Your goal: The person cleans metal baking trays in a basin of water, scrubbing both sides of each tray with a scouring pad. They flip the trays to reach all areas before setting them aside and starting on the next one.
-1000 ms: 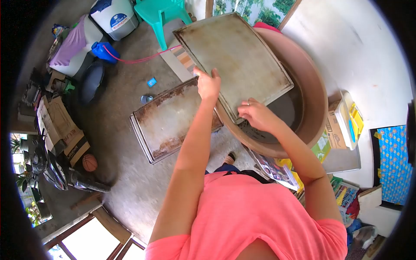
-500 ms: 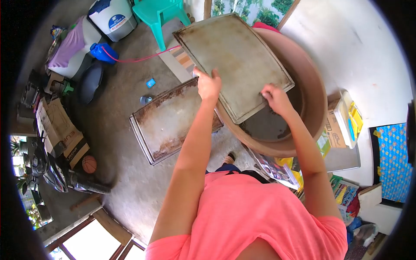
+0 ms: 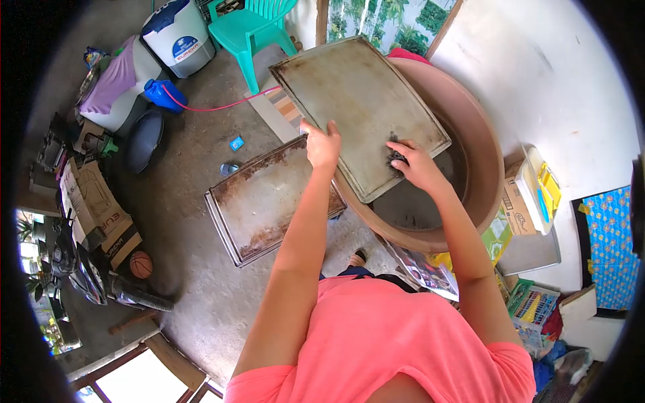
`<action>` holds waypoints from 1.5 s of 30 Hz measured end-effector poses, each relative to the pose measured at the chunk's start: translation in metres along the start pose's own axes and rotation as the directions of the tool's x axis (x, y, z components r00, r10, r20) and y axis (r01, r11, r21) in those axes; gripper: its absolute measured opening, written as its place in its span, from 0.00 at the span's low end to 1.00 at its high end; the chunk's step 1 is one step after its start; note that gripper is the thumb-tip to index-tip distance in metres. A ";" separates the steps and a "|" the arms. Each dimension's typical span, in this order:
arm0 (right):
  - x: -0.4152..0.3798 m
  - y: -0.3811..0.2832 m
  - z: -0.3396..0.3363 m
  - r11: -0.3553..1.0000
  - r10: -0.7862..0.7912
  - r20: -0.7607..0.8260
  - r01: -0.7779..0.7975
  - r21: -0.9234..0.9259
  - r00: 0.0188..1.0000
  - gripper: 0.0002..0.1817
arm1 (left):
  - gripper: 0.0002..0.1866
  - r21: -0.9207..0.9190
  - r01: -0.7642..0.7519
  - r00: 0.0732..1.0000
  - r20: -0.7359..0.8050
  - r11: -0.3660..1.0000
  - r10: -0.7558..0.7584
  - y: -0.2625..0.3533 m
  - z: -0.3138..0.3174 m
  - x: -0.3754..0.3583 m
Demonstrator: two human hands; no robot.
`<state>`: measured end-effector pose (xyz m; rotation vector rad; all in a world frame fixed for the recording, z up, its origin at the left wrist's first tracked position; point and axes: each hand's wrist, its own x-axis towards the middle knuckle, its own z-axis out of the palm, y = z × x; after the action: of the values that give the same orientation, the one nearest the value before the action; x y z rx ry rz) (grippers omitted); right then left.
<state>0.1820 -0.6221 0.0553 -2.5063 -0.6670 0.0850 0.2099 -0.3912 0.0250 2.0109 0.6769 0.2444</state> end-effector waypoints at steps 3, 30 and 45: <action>-0.012 -0.034 0.007 0.997 -0.081 -0.096 0.080 -0.006 0.992 0.18 | 0.38 0.014 0.004 1.000 0.003 1.000 -0.004 0.003 -0.001 -0.003; -0.044 0.041 0.060 0.548 0.706 -0.259 -0.277 0.789 0.659 0.25 | 0.35 0.093 -0.060 0.998 0.038 0.994 0.056 -0.009 0.010 0.005; -0.042 0.018 0.050 0.052 0.626 0.169 -0.257 0.965 0.762 0.25 | 0.39 -0.079 -0.091 0.996 0.014 0.993 0.093 -0.021 0.016 0.019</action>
<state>0.1439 -0.6314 0.0001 -1.2395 0.3732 0.2555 0.2254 -0.3845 -0.0032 1.9692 0.5560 0.3031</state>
